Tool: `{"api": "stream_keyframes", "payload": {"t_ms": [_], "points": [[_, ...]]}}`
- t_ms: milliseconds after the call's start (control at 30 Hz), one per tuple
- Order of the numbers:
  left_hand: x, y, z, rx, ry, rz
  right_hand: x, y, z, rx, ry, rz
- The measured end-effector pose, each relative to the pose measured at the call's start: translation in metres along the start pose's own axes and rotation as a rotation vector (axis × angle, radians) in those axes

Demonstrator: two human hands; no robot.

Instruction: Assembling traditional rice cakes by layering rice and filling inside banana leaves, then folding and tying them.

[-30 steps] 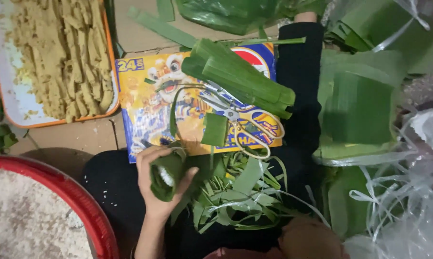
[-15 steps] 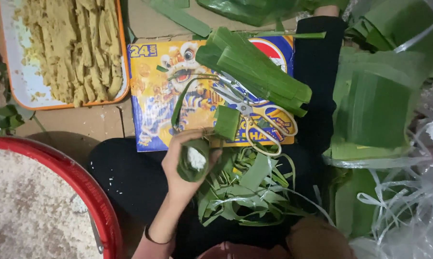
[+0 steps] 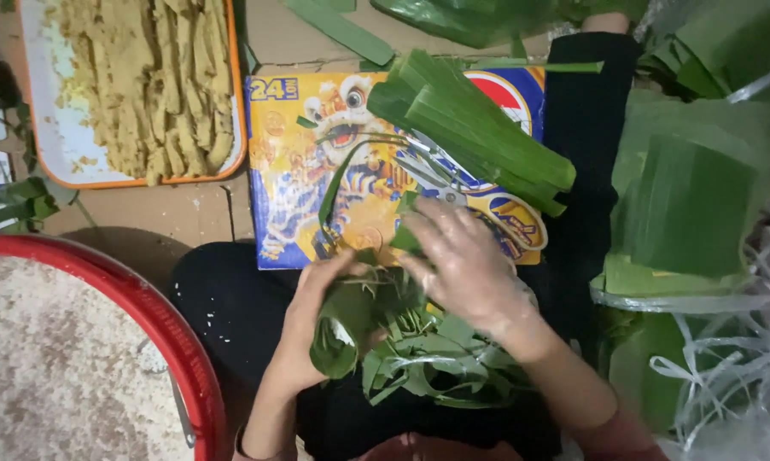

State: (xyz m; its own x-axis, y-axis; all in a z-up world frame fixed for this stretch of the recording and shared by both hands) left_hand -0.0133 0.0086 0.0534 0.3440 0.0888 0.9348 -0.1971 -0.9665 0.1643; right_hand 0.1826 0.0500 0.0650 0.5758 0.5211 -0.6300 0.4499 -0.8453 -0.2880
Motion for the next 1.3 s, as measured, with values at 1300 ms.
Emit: {"api": "stream_keyframes", "payload": {"t_ms": [1300], "points": [[0.005, -0.005, 0.01, 0.257, 0.178, 0.054, 0.088, -0.056, 0.037, -0.274, 0.351, 0.358]]}}
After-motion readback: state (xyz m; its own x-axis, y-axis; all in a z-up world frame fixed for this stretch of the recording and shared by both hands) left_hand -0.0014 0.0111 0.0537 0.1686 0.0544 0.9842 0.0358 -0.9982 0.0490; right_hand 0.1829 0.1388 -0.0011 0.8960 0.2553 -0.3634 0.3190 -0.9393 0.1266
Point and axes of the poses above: each hand's wrist, its own y-axis away from the middle knuckle, its own z-axis out of the palm, x = y × z, the point moved 6 cm from there along -y, towards the middle knuckle, and after that the axes turned 8 degrees about -z, right-handed, at the moved point
